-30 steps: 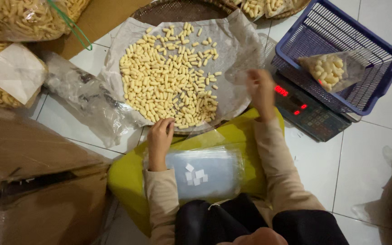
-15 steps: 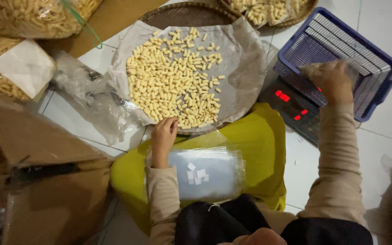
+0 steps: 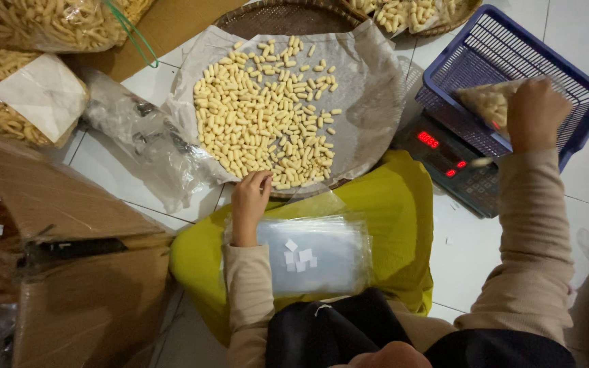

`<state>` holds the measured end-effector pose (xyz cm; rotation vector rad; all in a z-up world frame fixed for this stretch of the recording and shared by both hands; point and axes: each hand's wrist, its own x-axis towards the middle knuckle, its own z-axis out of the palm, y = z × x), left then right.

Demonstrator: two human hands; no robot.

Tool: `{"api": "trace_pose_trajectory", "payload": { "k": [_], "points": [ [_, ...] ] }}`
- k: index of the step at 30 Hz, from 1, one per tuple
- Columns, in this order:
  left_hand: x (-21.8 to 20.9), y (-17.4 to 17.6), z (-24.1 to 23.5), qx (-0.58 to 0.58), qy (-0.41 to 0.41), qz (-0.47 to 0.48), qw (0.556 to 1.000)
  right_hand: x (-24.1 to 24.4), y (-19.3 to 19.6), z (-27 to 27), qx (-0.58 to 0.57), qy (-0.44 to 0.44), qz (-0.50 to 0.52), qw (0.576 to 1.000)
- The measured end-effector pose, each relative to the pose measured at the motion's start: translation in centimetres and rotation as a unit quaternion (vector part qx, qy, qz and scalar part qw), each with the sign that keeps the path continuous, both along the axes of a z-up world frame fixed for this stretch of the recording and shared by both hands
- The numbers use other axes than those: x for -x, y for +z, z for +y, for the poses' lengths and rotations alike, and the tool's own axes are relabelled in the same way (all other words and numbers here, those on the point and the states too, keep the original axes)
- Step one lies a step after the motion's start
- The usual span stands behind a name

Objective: The person scoops small cylindrical snack pieces from a large woven tray and places them into clear plastic bags. They then weigh each filled bag on a digital scale and set it aside in a blue basket. The process repeats with multiple bags.

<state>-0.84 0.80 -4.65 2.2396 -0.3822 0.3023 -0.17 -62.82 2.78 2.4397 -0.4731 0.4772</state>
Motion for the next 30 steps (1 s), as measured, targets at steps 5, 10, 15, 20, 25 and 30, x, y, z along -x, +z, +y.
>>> {"api": "trace_pose_trajectory", "payload": {
  "k": [5,10,15,20,25,30],
  "points": [
    [0.1,0.4,0.2,0.000,0.003,0.006,1.000,1.9,4.7,5.8,-0.034,-0.001,-0.073,0.997],
    [0.2,0.2,0.0,0.005,-0.005,-0.011,1.000,3.6,6.2,16.4,-0.170,0.240,-0.240,0.925],
    [0.0,-0.2,0.1,-0.002,-0.004,0.009,1.000,-1.2,3.6,29.6,-0.418,0.376,-0.220,0.797],
    [-0.2,-0.9,0.2,-0.013,-0.001,-0.007,1.000,-1.6,1.0,36.8,-0.439,0.456,-0.080,0.770],
    [0.0,-1.4,0.4,-0.017,-0.014,0.001,1.000,1.3,-1.3,28.1,-0.429,0.370,-0.171,0.806],
    [-0.2,-0.9,0.2,-0.024,-0.007,0.005,1.000,8.7,-7.7,16.4,-0.478,0.209,-0.173,0.836]
  ]
}}
